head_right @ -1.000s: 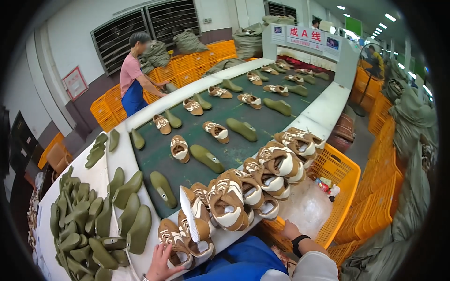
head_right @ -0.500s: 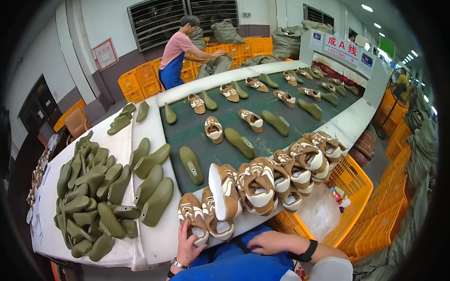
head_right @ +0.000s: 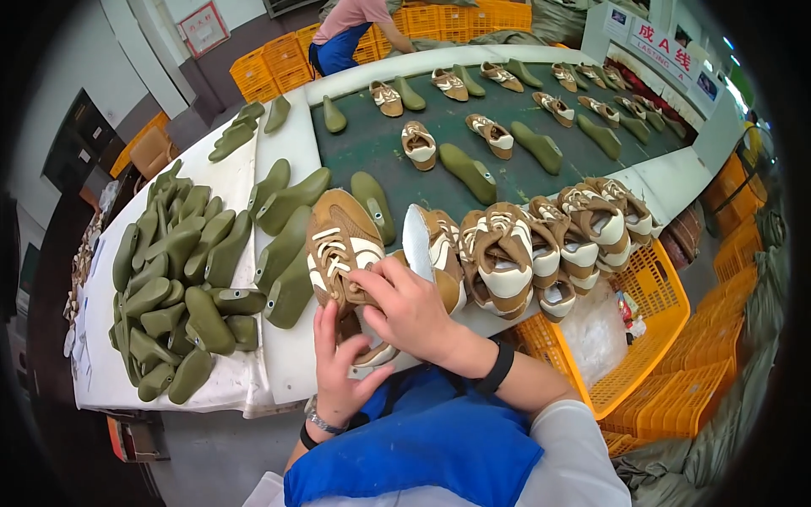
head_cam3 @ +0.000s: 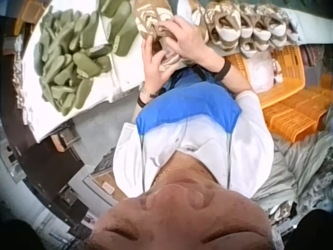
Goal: The recorder is assembling sneakers by inserting shoe lasts and arranging them on a conveyor belt in a shoe manufacturing facility.
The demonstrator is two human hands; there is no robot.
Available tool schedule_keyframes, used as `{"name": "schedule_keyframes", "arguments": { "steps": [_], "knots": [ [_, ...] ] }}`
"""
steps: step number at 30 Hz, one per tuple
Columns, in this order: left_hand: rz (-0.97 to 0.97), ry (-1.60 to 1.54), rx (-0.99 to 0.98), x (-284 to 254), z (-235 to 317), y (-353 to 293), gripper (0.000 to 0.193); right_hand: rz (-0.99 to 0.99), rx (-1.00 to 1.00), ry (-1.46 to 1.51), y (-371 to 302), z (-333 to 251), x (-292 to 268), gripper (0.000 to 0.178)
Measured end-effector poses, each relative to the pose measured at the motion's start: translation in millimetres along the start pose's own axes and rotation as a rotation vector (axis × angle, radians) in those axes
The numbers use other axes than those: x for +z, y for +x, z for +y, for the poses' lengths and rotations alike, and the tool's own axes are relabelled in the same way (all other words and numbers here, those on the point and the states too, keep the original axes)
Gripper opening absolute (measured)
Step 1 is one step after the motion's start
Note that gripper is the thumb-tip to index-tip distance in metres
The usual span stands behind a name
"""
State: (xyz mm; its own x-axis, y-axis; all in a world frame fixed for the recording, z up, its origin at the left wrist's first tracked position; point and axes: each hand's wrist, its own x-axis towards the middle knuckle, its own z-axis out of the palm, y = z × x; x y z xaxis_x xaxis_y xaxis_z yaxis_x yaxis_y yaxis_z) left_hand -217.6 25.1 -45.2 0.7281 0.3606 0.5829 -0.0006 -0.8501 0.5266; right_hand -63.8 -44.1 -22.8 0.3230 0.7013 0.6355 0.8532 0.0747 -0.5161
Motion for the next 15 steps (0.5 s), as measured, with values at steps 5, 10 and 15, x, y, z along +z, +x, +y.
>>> {"name": "schedule_keyframes", "arguments": {
  "steps": [5, 10, 15],
  "knots": [
    [0.143, -0.199, -0.278, -12, -12, 16, 0.047, 0.003, 0.056, 0.134, -11, 1, 6, 0.042],
    [0.116, 0.067, -0.233, -9, -62, 8, 0.031, -0.207, 0.018, 0.192, -34, 3, 14, 0.044],
    [-0.096, 0.041, -0.397, 35, -116, -31, 0.033, -0.373, 0.133, -0.009, -90, 31, -19, 0.029]
  ]
}}
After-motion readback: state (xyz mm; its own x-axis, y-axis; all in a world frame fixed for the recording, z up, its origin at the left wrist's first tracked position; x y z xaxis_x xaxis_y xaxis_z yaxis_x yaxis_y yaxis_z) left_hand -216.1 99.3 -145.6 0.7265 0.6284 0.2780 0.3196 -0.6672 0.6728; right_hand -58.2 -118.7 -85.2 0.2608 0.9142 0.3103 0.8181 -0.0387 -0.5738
